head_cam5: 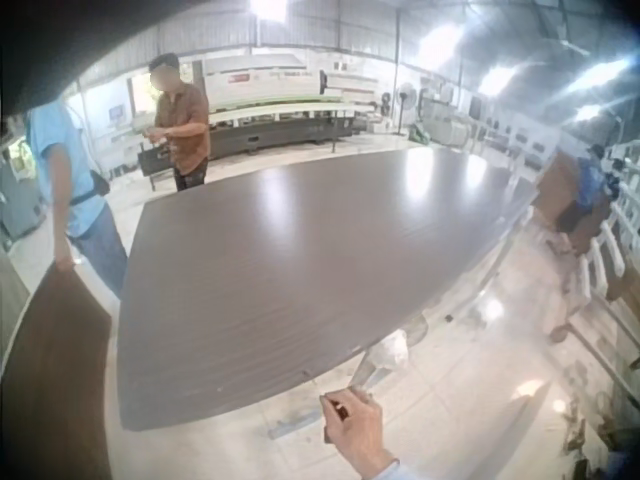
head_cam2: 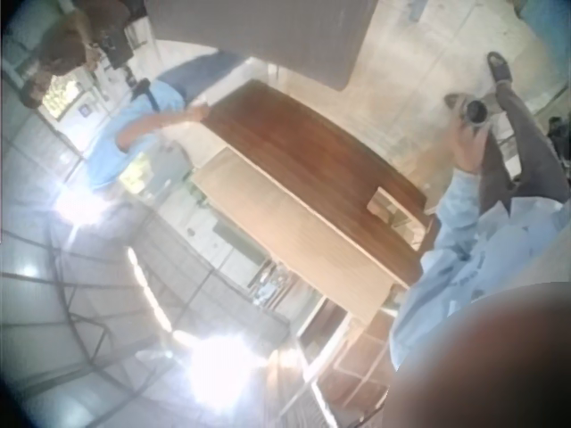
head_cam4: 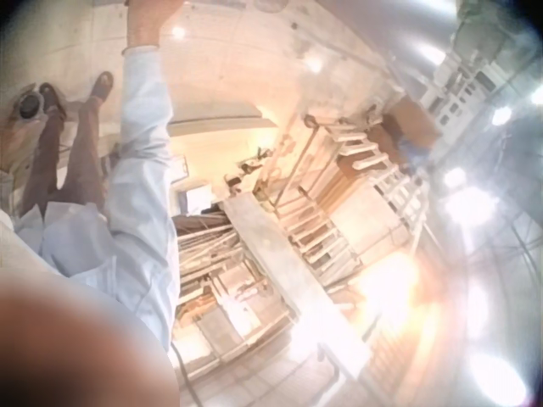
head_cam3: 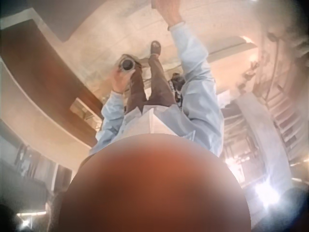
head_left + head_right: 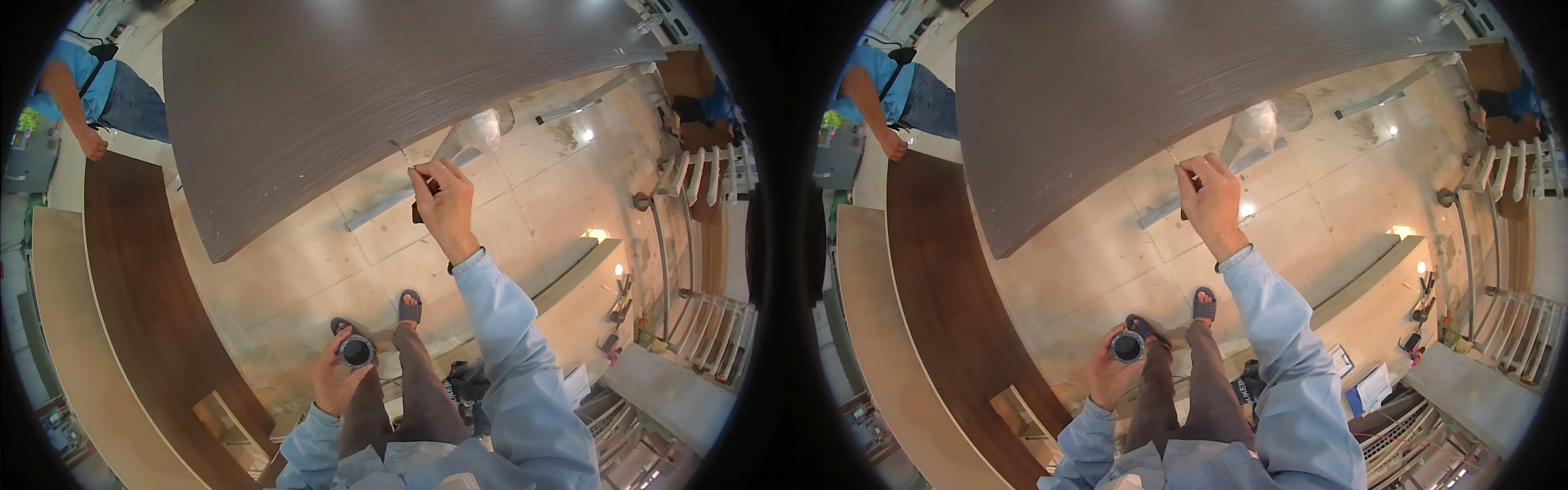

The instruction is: The person uses a small brush to apply dark filler or paint into holes and gaps along the edge of a large dark panel. They repeatedly dip the brush into a small container and carefully fill the defects on the panel's edge.

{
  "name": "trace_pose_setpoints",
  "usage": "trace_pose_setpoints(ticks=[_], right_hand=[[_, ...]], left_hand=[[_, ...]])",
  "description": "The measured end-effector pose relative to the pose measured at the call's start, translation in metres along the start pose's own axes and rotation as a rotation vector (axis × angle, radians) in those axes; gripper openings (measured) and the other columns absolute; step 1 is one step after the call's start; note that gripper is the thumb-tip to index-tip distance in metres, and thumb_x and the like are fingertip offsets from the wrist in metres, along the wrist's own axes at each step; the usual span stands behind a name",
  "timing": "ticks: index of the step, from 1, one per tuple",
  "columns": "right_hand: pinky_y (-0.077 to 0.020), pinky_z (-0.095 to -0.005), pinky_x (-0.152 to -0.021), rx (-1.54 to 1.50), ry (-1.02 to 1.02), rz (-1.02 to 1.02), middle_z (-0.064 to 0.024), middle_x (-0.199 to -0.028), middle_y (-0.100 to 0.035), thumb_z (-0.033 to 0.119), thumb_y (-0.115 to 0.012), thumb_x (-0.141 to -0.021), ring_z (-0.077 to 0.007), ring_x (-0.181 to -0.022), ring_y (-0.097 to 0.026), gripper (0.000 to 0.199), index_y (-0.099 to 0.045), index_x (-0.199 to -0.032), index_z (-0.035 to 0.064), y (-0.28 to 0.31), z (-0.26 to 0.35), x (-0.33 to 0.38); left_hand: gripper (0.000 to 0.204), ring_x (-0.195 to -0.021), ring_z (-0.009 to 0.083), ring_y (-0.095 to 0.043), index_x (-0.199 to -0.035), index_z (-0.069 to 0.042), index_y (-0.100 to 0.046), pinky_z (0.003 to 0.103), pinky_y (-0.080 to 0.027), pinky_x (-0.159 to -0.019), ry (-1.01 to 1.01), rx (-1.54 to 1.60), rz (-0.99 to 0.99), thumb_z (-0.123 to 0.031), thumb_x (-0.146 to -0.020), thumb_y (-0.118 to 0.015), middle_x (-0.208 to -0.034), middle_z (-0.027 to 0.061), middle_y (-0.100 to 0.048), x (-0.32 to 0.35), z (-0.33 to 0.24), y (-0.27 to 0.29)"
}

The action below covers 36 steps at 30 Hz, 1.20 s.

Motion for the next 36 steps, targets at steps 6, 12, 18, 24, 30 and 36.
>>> trace_pose_setpoints(ticks=[6, 12, 18, 24, 30, 36], right_hand=[[-0.0491, -0.0295, -0.059, -0.057, -0.145, -0.204, -0.0111, -0.081, -0.067, 0.005, -0.077, -0.090, -0.0186, -0.064, -0.064, 0.007, -0.074, -0.091, -0.0013, 0.008, -0.017, 0.006], [-0.0509, -0.0308, -0.062, -0.079, 0.021, -0.033, -0.0106, -0.081, -0.069, 0.005, -0.078, -0.089, -0.0192, -0.067, -0.065, 0.005, -0.075, -0.091, 0.0010, -0.005, 0.005, 0.000], [-0.0483, -0.0280, -0.057, -0.058, -0.123, -0.168, -0.0100, -0.081, -0.068, 0.006, -0.078, -0.090, -0.0151, -0.062, -0.062, 0.008, -0.074, -0.092, -0.0002, 0.021, -0.022, -0.007], [-0.0543, -0.0371, -0.062, -0.007, -0.040, -0.095, -0.0143, -0.085, -0.067, 0.006, -0.076, -0.090, -0.0298, -0.065, -0.068, 0.006, -0.071, -0.090, 0.0026, 0.020, -0.010, -0.007], [-0.0508, -0.0313, -0.058, -0.064, 0.042, 0.044, -0.0122, -0.080, -0.064, 0.003, -0.076, -0.090, -0.0216, -0.066, -0.065, 0.006, -0.071, -0.092, 0.0003, -0.001, 0.014, -0.001], [-0.0502, -0.0288, -0.061, 0.072, -0.078, -0.231, -0.0074, -0.087, -0.071, 0.006, -0.075, -0.094, -0.0147, -0.069, -0.065, 0.006, -0.073, -0.094, 0.0010, 0.039, -0.033, -0.018]], left_hand=[[0.075, -0.123, 0.0210, -0.068, -0.145, -0.005, -0.058, 0.034, -0.057, -0.096, 0.014, 0.007, -0.008, -0.001, -0.077, -0.090, -0.149, 0.0124, -0.061, -0.003, -0.011, -0.007], [0.076, -0.122, 0.0202, -0.067, -0.145, -0.004, -0.057, 0.034, -0.056, -0.098, 0.064, -0.007, -0.012, -0.001, -0.077, -0.090, -0.148, 0.0117, -0.062, -0.005, -0.015, -0.010], [0.075, -0.123, 0.0208, -0.067, -0.145, -0.004, -0.057, 0.035, -0.056, -0.099, 0.071, -0.008, -0.014, 0.000, -0.077, -0.089, -0.147, 0.0110, -0.062, -0.007, -0.017, -0.013], [0.074, -0.123, 0.0206, -0.067, -0.145, -0.005, -0.057, 0.036, -0.056, -0.099, 0.068, 0.022, -0.009, -0.001, -0.078, -0.089, -0.146, 0.0101, -0.063, -0.009, -0.020, -0.018], [0.075, -0.123, 0.0201, -0.067, -0.146, -0.006, -0.057, 0.036, -0.055, -0.099, 0.064, 0.037, -0.004, -0.002, -0.079, -0.089, -0.142, 0.0098, -0.065, -0.011, -0.017, -0.026], [0.076, -0.127, 0.0203, -0.064, -0.150, -0.004, -0.053, 0.035, -0.054, -0.104, 0.011, 0.035, 0.017, -0.002, -0.082, -0.088, -0.144, 0.0108, -0.062, -0.013, -0.026, -0.026]])
Point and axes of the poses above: each hand's wrist, its own x-axis away from the middle knuckle, its own y-axis out of the back of the hand, z = x × y, the point moved 7 cm from there along -x, towards the middle knuckle
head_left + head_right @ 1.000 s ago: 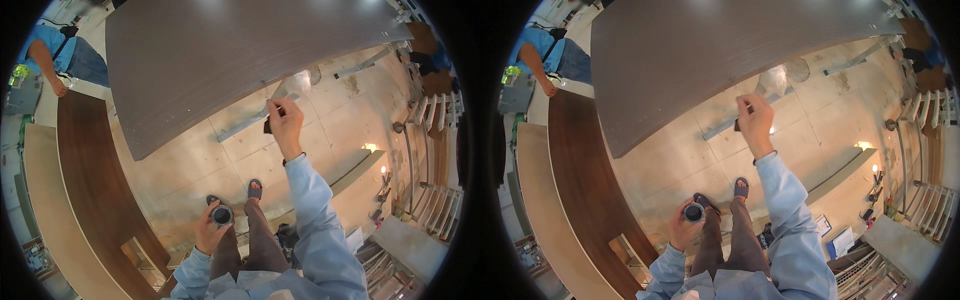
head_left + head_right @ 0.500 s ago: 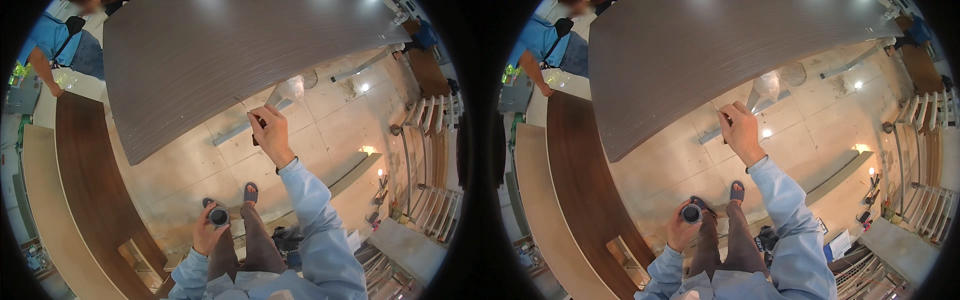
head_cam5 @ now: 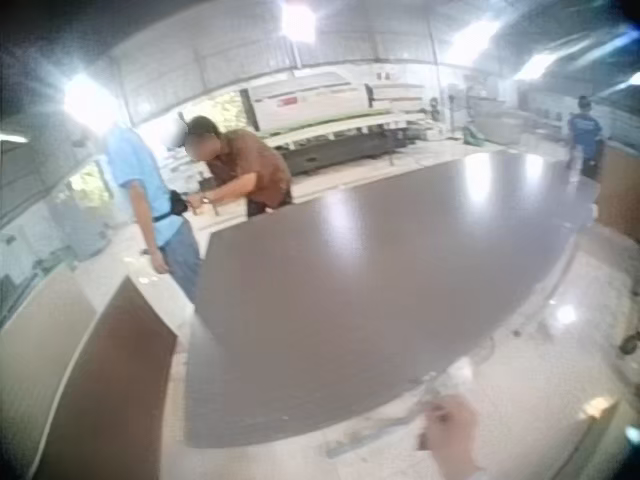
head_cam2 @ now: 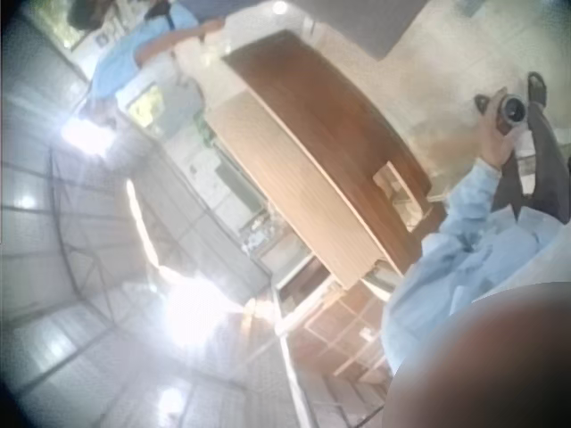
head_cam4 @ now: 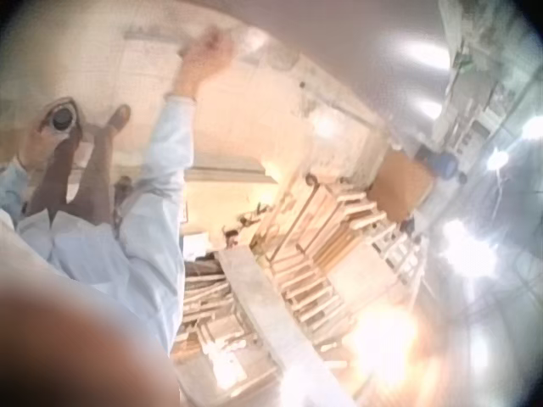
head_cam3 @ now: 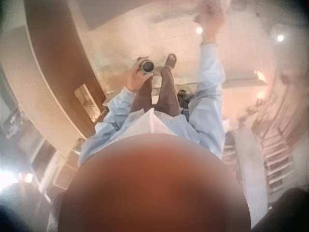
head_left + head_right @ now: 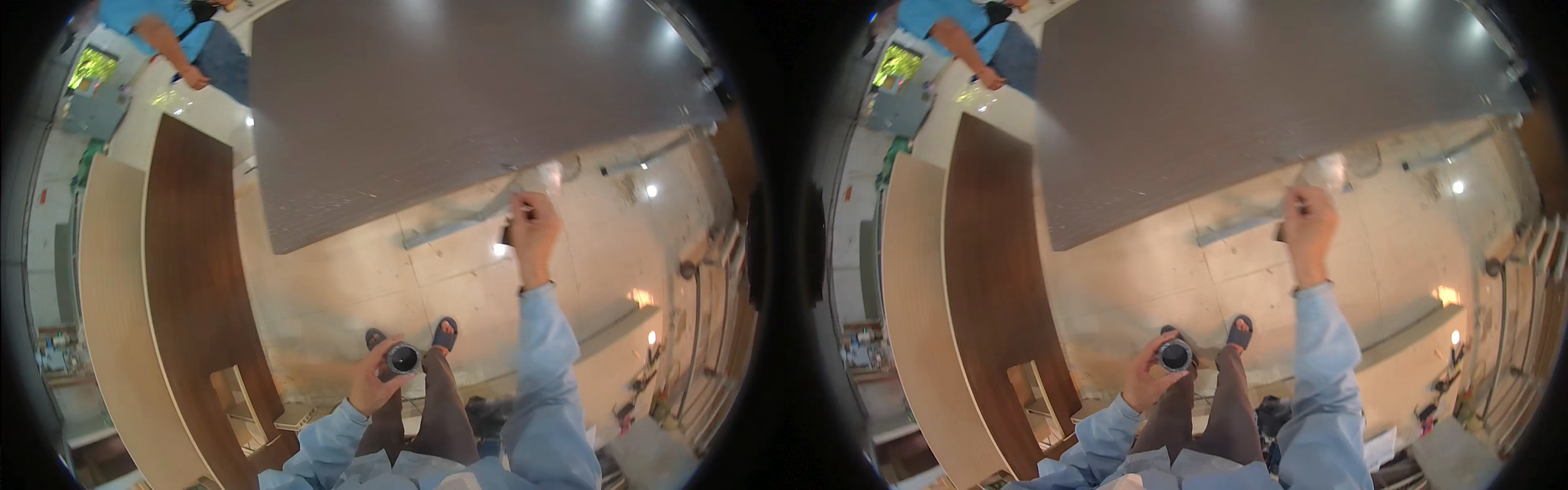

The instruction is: The person uses a small brush to apply dark filler or paint into holes and gaps along the edge of a large dark panel. They repeatedly dip the brush into a small container and carefully fill the defects on the panel's edge.

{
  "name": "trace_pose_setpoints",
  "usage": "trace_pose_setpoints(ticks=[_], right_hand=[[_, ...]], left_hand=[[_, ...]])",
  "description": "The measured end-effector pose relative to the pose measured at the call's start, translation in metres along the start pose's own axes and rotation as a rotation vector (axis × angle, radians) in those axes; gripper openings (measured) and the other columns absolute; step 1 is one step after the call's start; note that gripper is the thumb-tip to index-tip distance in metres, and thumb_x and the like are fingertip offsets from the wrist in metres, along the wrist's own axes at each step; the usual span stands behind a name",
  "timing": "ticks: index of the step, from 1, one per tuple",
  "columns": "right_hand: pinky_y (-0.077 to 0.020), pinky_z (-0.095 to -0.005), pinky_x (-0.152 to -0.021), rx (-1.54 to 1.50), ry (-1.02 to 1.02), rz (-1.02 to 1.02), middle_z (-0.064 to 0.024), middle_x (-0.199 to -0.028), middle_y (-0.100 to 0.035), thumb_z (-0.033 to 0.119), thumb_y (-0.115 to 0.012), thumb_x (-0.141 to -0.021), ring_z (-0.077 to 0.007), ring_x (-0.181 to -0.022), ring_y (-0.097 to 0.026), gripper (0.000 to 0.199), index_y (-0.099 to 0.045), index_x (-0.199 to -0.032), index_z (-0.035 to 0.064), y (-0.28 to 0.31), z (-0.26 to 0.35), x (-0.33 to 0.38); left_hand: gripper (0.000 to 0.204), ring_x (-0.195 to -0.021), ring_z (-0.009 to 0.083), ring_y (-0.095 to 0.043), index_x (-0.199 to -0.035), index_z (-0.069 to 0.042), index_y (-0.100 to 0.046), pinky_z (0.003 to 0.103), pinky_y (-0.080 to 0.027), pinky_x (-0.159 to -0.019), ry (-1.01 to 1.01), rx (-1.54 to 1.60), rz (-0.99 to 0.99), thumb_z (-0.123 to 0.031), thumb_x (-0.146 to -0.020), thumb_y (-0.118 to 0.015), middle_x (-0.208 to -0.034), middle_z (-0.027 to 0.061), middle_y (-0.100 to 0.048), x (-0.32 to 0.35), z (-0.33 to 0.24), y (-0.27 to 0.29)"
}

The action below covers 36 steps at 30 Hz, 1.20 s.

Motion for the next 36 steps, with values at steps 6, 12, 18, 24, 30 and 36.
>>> trace_pose_setpoints(ticks=[6, 12, 18, 24, 30, 36], right_hand=[[-0.0494, -0.0308, -0.062, 0.007, -0.137, 0.003, -0.0077, -0.081, -0.068, 0.008, -0.075, -0.094, -0.0169, -0.066, -0.063, 0.008, -0.073, -0.092, 0.0006, 0.019, -0.047, -0.021], [-0.0491, -0.0309, -0.061, 0.010, -0.027, 0.064, -0.0078, -0.083, -0.068, 0.008, -0.075, -0.094, -0.0167, -0.066, -0.063, 0.008, -0.073, -0.092, 0.0003, -0.017, 0.011, 0.006], [-0.0490, -0.0306, -0.058, -0.115, 0.047, 0.147, -0.0083, -0.085, -0.068, 0.005, -0.075, -0.093, -0.0166, -0.065, -0.063, 0.006, -0.073, -0.093, -0.0003, -0.067, 0.067, 0.063], [-0.0490, -0.0299, -0.059, -0.125, 0.052, 0.247, -0.0090, -0.086, -0.068, 0.003, -0.076, -0.091, -0.0167, -0.065, -0.063, 0.005, -0.073, -0.093, 0.0003, -0.130, 0.143, 0.142], [-0.0494, -0.0323, -0.057, -0.158, 0.100, 0.396, -0.0105, -0.085, -0.066, 0.003, -0.077, -0.090, -0.0206, -0.063, -0.062, 0.006, -0.072, -0.094, 0.0010, -0.198, 0.220, 0.221], [-0.0494, -0.0342, -0.060, -0.025, 0.171, 0.456, -0.0111, -0.085, -0.065, 0.003, -0.076, -0.092, -0.0229, -0.066, -0.062, 0.008, -0.074, -0.099, 0.0013, -0.191, 0.250, 0.220]], left_hand=[[0.074, -0.130, 0.0198, -0.063, -0.150, -0.006, -0.055, 0.037, -0.054, -0.106, 0.047, 0.048, -0.011, -0.001, -0.083, -0.087, -0.145, 0.0097, -0.062, 0.004, -0.006, -0.001], [0.075, -0.130, 0.0196, -0.062, -0.150, -0.005, -0.054, 0.036, -0.053, -0.107, 0.023, 0.099, -0.024, 0.001, -0.082, -0.086, -0.143, 0.0097, -0.062, 0.015, -0.009, 0.012], [0.076, -0.130, 0.0190, -0.061, -0.151, -0.003, -0.052, 0.035, -0.051, -0.110, 0.045, 0.086, -0.028, 0.002, -0.083, -0.085, -0.148, 0.0102, -0.059, 0.026, 0.015, 0.047], [0.078, -0.125, 0.0186, -0.065, -0.148, -0.004, -0.056, 0.032, -0.054, -0.100, 0.050, 0.148, -0.092, -0.002, -0.078, -0.089, -0.145, 0.0102, -0.063, 0.047, 0.047, 0.109], [0.077, -0.129, 0.0177, -0.061, -0.149, -0.005, -0.055, 0.034, -0.051, -0.105, 0.077, 0.195, -0.115, 0.003, -0.079, -0.086, -0.147, 0.0080, -0.061, 0.072, 0.084, 0.192], [0.076, -0.125, 0.0167, -0.063, -0.147, -0.008, -0.058, 0.032, -0.051, -0.097, 0.039, 0.120, -0.179, -0.001, -0.078, -0.087, -0.146, 0.0065, -0.063, 0.077, 0.107, 0.261]])
Point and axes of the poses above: each hand's wrist, its own x-axis away from the middle knuckle, its own y-axis out of the back of the hand, z = x × y, the point moved 7 cm from there along -x, towards the middle knuckle
